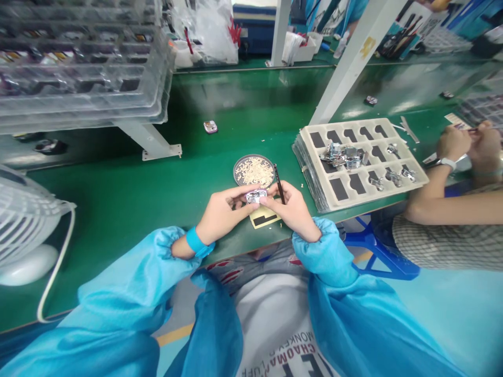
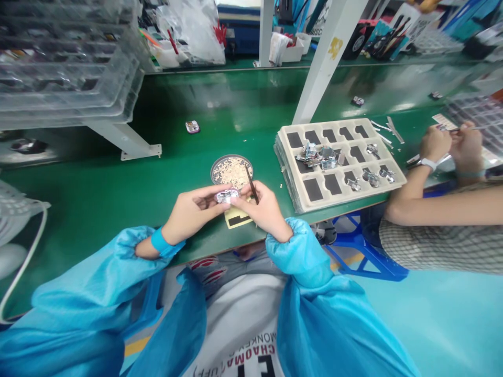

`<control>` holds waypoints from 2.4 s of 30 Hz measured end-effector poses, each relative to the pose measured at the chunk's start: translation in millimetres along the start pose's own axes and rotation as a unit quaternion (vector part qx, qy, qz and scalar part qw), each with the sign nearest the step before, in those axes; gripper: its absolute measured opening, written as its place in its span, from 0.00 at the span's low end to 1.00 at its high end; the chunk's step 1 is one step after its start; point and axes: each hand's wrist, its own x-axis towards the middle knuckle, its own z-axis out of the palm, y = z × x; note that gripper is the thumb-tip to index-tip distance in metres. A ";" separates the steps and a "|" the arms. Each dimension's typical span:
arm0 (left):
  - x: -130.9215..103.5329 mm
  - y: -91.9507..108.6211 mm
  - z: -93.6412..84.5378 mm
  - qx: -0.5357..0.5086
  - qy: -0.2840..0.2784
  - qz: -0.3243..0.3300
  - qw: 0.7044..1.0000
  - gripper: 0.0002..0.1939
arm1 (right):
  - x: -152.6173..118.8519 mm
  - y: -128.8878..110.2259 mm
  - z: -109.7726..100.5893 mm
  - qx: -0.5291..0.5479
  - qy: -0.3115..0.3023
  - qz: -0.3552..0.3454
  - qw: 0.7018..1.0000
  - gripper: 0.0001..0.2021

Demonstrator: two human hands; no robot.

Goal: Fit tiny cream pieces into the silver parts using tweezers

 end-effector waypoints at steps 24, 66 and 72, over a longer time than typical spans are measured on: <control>2.7 2.5 8.7 -0.205 -0.019 -0.029 0.978 0.20 | -4.4 5.7 8.5 -0.019 0.032 -0.026 0.999 0.15; 94.7 -3.9 -30.8 0.348 0.110 0.147 0.919 0.16 | -0.2 8.0 -10.2 -0.181 0.094 -0.264 0.943 0.04; 182.8 -28.5 -83.2 0.458 0.203 0.011 0.865 0.25 | -3.8 8.8 -22.4 -0.094 0.091 -0.192 0.973 0.18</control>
